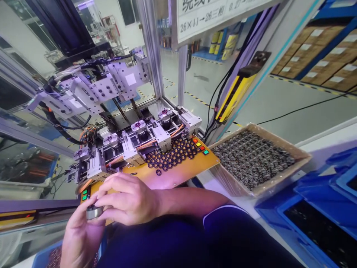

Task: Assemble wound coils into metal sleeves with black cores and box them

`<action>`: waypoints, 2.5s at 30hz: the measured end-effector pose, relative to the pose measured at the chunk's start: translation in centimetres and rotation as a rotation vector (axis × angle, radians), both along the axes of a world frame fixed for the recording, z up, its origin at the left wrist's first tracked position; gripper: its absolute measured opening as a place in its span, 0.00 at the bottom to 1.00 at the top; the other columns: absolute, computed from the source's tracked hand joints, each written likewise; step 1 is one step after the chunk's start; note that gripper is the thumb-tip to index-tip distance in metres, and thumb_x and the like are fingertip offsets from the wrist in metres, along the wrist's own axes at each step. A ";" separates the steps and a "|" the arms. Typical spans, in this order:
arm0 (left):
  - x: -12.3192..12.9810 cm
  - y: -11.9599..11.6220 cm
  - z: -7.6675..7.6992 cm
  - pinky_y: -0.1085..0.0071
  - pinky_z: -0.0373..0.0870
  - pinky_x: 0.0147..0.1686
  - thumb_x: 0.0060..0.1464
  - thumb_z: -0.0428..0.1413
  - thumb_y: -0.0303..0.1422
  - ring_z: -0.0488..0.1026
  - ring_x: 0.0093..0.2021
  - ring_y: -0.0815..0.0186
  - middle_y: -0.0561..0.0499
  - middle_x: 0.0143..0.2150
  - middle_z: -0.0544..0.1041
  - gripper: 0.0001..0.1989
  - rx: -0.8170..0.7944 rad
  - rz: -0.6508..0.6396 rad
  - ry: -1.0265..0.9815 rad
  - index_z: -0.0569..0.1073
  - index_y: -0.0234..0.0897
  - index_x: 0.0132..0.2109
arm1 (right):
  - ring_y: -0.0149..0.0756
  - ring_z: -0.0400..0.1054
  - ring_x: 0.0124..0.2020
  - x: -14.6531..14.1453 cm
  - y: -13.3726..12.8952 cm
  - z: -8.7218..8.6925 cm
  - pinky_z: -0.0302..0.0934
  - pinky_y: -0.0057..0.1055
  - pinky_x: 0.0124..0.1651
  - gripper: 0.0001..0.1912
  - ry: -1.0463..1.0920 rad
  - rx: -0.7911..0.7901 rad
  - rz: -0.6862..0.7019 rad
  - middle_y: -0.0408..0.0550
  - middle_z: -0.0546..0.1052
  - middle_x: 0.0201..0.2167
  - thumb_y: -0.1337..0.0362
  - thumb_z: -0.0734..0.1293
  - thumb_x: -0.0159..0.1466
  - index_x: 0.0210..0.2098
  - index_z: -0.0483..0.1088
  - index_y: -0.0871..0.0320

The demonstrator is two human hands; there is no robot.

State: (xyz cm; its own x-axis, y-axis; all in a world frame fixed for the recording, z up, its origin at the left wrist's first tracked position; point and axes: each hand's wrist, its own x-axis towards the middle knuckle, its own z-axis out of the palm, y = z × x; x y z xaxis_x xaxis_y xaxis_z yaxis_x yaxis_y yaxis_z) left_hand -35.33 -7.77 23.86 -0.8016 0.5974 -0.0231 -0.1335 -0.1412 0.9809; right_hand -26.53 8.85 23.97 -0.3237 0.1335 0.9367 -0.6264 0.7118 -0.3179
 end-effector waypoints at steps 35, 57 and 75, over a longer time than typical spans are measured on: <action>-3.6 -5.3 -14.9 0.77 0.75 0.47 0.42 0.72 0.44 0.79 0.45 0.68 0.51 0.50 0.79 0.40 -0.476 0.217 -0.167 0.69 0.45 0.62 | 0.50 0.66 0.61 3.8 6.3 -19.3 0.63 0.52 0.62 0.14 -0.731 0.551 -0.267 0.61 0.76 0.54 0.64 0.64 0.71 0.50 0.72 0.68; -2.0 -6.1 -15.5 0.64 0.78 0.48 0.37 0.72 0.49 0.82 0.41 0.60 0.43 0.43 0.85 0.29 -0.381 0.259 -0.264 0.82 0.35 0.44 | 0.52 0.65 0.55 -7.3 -1.9 -18.5 0.61 0.53 0.58 0.27 -1.066 0.184 -0.085 0.63 0.73 0.52 0.62 0.70 0.63 0.59 0.67 0.62; -2.1 -6.0 -12.7 0.50 0.68 0.62 0.47 0.67 0.47 0.73 0.61 0.43 0.40 0.54 0.81 0.24 0.042 0.092 -0.272 0.82 0.40 0.50 | 0.37 0.72 0.32 -4.4 -4.1 -8.6 0.68 0.39 0.41 0.39 -1.345 -1.021 0.962 0.56 0.76 0.36 0.32 0.61 0.62 0.45 0.72 0.66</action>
